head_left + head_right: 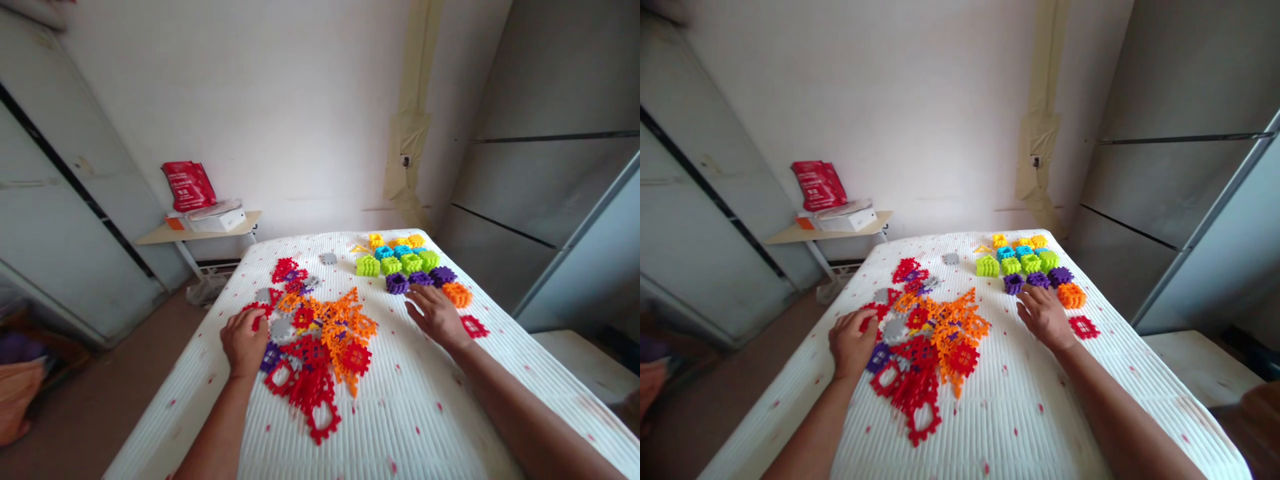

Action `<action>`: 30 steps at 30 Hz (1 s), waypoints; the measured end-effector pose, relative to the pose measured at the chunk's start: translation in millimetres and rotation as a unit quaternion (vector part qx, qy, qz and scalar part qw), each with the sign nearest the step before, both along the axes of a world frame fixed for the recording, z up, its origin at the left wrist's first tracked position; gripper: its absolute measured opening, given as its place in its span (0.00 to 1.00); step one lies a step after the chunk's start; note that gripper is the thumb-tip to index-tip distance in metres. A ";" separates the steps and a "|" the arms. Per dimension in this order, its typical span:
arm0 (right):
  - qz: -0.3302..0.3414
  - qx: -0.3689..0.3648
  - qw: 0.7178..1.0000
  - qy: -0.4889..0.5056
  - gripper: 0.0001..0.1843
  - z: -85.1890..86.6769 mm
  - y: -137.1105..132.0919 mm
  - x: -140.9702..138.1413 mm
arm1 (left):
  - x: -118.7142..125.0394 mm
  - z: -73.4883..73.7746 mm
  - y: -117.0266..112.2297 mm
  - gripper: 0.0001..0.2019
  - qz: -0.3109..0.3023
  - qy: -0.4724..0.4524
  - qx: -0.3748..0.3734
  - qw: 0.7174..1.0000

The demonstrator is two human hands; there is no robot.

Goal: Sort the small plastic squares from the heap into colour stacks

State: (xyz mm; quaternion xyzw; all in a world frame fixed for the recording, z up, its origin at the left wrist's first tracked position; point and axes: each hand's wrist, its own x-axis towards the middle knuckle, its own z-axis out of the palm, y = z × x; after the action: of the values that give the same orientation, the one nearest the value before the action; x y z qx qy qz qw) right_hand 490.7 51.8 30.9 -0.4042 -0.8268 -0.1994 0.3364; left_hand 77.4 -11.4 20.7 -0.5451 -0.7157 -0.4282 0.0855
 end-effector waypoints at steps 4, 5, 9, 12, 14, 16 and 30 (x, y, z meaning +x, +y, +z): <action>0.078 -0.050 0.995 -0.037 0.11 -15.6 -2.3 -26.1 | 20.7 13.7 10.2 0.15 0.011 0.135 -0.133 0.982; 0.088 -0.066 0.993 -0.042 0.12 -18.4 -2.7 -28.4 | 24.1 15.3 14.1 0.16 0.015 0.141 -0.153 0.978; 0.102 -0.123 0.986 -0.057 0.12 -24.1 -4.4 -29.0 | 31.0 15.8 30.1 0.18 0.010 0.149 -0.198 0.969; 0.100 -0.142 0.983 -0.057 0.13 -24.2 -5.7 -28.8 | 33.2 14.2 37.8 0.18 0.005 0.150 -0.220 0.964; 0.097 -0.149 0.982 -0.058 0.14 -23.5 -6.0 -29.6 | 34.6 13.5 40.1 0.18 0.007 0.148 -0.229 0.962; 0.091 -0.157 0.981 -0.063 0.14 -22.9 -5.9 -30.6 | 36.3 13.4 40.5 0.18 0.011 0.146 -0.234 0.961; 0.064 -0.184 0.977 -0.085 0.12 -23.0 -4.6 -32.0 | 72.3 31.6 19.0 0.18 -0.006 0.133 -0.200 0.971</action>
State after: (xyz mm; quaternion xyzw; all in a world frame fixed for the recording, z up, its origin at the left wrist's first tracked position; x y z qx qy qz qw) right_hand 458.6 47.2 7.9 -0.3867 -0.8992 -0.0554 0.1972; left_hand 149.7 7.6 52.3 -0.6078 -0.7655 -0.2005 0.0667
